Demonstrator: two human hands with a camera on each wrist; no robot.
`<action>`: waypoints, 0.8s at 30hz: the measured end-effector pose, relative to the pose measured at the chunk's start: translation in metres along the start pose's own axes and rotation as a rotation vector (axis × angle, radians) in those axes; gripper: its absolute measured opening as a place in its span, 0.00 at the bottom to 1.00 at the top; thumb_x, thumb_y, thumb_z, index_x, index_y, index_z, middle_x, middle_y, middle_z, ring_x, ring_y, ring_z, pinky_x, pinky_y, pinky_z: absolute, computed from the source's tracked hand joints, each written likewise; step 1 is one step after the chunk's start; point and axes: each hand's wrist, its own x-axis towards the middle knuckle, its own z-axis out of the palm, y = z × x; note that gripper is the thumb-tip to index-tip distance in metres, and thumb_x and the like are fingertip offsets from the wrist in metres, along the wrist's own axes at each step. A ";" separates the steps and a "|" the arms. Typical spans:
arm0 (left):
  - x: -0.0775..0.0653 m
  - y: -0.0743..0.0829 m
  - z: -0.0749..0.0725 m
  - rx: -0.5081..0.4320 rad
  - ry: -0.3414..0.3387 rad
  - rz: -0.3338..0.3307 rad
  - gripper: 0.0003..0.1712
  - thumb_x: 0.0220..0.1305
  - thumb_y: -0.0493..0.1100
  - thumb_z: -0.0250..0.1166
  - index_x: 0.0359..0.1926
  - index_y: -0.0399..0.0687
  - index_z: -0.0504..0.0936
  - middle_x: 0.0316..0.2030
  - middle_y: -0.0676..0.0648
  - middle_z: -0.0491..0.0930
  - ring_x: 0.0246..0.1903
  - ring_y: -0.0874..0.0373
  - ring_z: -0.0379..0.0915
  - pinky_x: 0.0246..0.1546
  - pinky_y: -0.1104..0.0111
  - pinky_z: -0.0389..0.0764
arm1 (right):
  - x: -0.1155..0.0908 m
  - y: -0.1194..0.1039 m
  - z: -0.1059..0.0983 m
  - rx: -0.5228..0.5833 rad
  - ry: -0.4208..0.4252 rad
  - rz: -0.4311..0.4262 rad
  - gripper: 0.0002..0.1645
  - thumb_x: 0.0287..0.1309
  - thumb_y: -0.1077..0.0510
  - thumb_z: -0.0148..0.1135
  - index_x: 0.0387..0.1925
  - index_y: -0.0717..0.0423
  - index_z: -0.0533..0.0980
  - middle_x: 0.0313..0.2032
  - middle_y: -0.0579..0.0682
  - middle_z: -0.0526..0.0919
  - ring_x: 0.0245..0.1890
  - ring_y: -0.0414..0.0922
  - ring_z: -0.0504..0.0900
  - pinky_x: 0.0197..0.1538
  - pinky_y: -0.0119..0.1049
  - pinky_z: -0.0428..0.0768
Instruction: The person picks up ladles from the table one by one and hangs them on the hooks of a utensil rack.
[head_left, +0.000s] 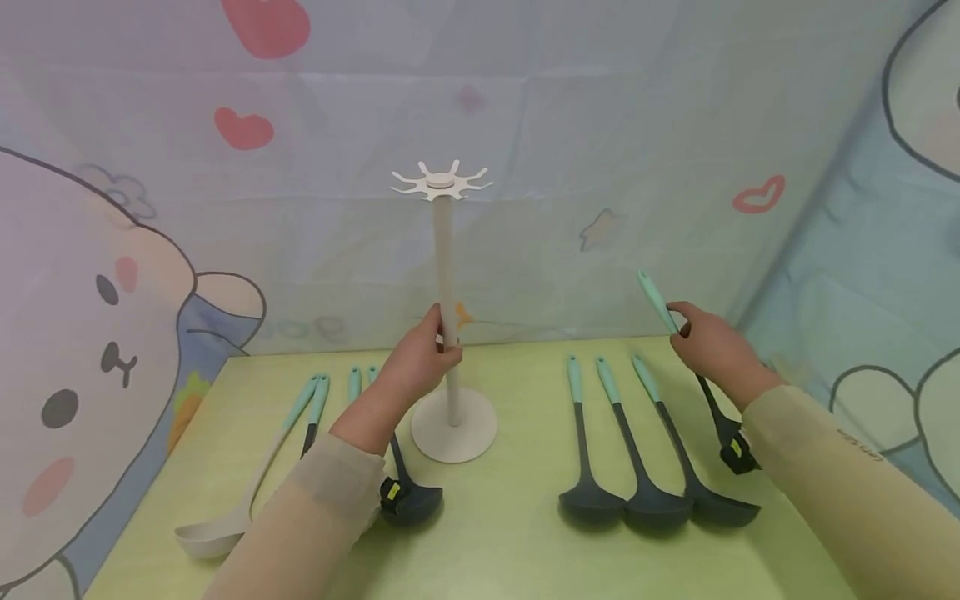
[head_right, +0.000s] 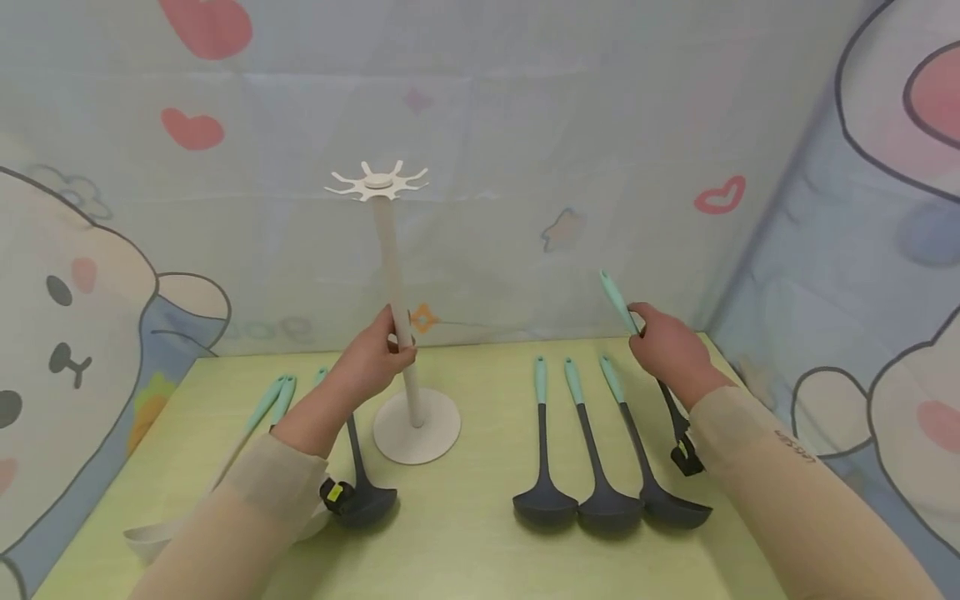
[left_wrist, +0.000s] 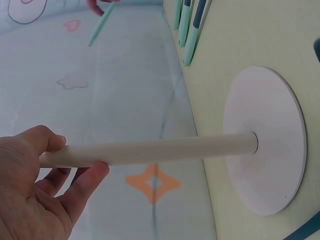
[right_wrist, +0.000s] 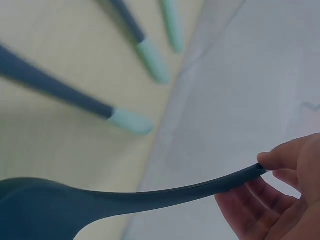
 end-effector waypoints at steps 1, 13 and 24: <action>0.000 0.000 0.000 -0.001 -0.001 0.000 0.22 0.69 0.41 0.61 0.61 0.48 0.65 0.47 0.47 0.75 0.46 0.52 0.79 0.44 0.55 0.80 | 0.000 -0.005 -0.001 0.002 0.013 -0.009 0.35 0.72 0.55 0.45 0.76 0.57 0.51 0.49 0.65 0.76 0.25 0.49 0.73 0.25 0.41 0.70; 0.002 0.000 0.003 0.000 0.006 -0.002 0.18 0.70 0.40 0.60 0.56 0.50 0.66 0.45 0.48 0.75 0.46 0.52 0.79 0.45 0.54 0.80 | -0.009 -0.078 -0.013 0.040 0.100 -0.085 0.35 0.72 0.54 0.49 0.76 0.51 0.53 0.50 0.61 0.78 0.27 0.48 0.77 0.29 0.42 0.73; 0.001 0.000 0.001 0.022 0.012 -0.008 0.20 0.69 0.39 0.61 0.57 0.49 0.65 0.47 0.47 0.76 0.48 0.51 0.79 0.44 0.56 0.80 | -0.005 -0.120 -0.003 0.130 0.129 -0.165 0.35 0.74 0.55 0.48 0.77 0.47 0.51 0.52 0.59 0.76 0.33 0.51 0.77 0.33 0.44 0.74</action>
